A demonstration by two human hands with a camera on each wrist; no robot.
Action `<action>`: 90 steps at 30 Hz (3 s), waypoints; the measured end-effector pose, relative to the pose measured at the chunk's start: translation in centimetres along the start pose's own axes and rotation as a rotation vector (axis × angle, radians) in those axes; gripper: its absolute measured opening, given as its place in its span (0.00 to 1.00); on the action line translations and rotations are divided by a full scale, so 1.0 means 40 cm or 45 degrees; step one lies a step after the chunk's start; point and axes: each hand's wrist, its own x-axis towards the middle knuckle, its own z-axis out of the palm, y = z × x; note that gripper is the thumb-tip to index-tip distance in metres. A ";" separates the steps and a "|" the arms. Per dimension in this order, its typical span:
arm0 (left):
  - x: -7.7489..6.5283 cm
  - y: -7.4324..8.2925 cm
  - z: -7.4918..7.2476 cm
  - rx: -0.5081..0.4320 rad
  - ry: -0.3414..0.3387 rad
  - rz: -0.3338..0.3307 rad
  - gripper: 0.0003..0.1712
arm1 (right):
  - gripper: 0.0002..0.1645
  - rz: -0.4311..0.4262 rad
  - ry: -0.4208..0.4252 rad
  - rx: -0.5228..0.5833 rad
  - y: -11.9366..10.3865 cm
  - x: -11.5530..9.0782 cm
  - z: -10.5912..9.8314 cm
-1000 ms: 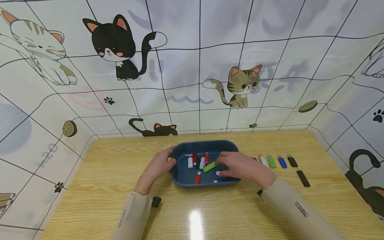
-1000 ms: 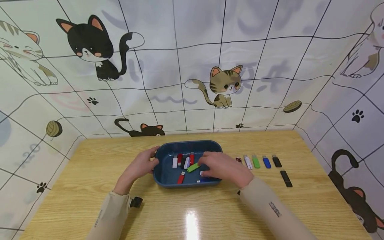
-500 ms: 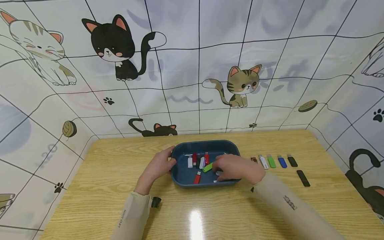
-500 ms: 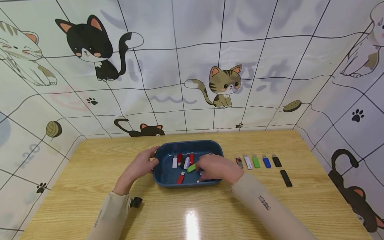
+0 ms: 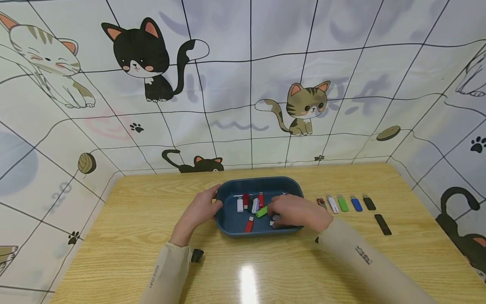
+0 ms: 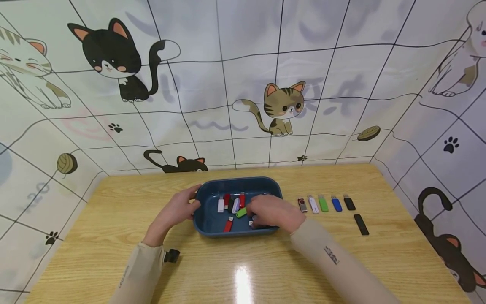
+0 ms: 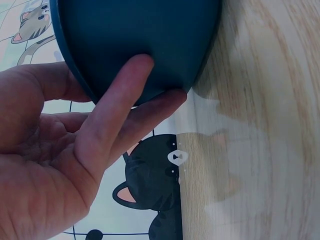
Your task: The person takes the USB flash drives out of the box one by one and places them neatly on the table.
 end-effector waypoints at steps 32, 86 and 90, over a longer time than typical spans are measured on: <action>0.001 -0.001 0.004 0.007 0.005 0.000 0.36 | 0.11 0.016 0.170 -0.040 -0.029 -0.021 0.008; 0.003 -0.004 0.005 -0.034 0.008 -0.004 0.37 | 0.13 0.163 0.492 0.304 -0.018 -0.064 0.004; 0.003 -0.003 0.005 -0.040 0.009 -0.006 0.37 | 0.13 0.206 0.539 0.318 -0.021 -0.076 0.003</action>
